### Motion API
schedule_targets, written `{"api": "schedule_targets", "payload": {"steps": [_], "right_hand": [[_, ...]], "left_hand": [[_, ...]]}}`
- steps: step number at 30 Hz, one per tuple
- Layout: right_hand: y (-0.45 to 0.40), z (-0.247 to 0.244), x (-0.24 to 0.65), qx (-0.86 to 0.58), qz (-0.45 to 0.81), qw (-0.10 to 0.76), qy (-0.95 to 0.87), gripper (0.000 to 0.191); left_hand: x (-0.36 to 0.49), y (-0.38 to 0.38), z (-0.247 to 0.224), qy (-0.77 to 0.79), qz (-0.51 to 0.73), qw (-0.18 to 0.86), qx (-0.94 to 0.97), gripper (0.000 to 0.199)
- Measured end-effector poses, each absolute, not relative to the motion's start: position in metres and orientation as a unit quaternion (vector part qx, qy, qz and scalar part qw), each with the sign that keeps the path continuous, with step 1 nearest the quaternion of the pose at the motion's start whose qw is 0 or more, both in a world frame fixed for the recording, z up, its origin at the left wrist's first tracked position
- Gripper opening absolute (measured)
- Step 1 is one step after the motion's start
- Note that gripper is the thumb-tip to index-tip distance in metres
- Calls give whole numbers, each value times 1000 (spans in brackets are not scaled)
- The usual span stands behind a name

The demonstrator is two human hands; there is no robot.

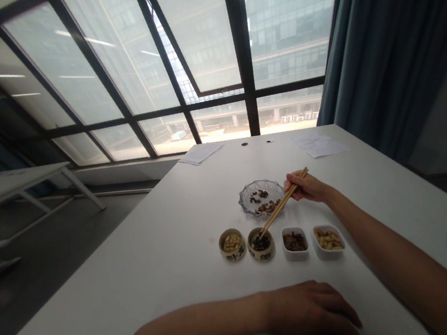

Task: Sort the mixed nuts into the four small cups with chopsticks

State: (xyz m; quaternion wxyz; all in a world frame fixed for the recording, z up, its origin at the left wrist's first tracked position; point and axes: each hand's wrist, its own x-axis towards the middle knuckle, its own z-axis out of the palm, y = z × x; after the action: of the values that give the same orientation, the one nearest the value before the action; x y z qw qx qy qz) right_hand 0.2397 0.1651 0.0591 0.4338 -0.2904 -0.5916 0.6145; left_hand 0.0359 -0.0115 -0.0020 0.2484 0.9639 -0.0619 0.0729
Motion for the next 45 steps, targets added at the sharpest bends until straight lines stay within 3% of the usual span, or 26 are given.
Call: {"api": "schedule_targets", "payload": {"steps": [10, 19, 23, 33, 45], "right_hand": [[164, 58, 238, -285, 625, 421, -592, 50], [186, 47, 245, -317, 536, 600, -502, 53], [194, 39, 251, -347, 500, 638, -472, 56], [192, 27, 238, -387, 410, 634, -530, 61], [191, 21, 226, -388, 406, 599, -571, 61]], "left_hand": [[37, -11, -1, -63, 72, 246, 965, 40], [38, -12, 3, -65, 88, 241, 964, 40], [38, -12, 0, -67, 93, 240, 964, 40], [37, -12, 2, -69, 87, 238, 965, 43], [38, -12, 0, -66, 86, 233, 966, 45]]}}
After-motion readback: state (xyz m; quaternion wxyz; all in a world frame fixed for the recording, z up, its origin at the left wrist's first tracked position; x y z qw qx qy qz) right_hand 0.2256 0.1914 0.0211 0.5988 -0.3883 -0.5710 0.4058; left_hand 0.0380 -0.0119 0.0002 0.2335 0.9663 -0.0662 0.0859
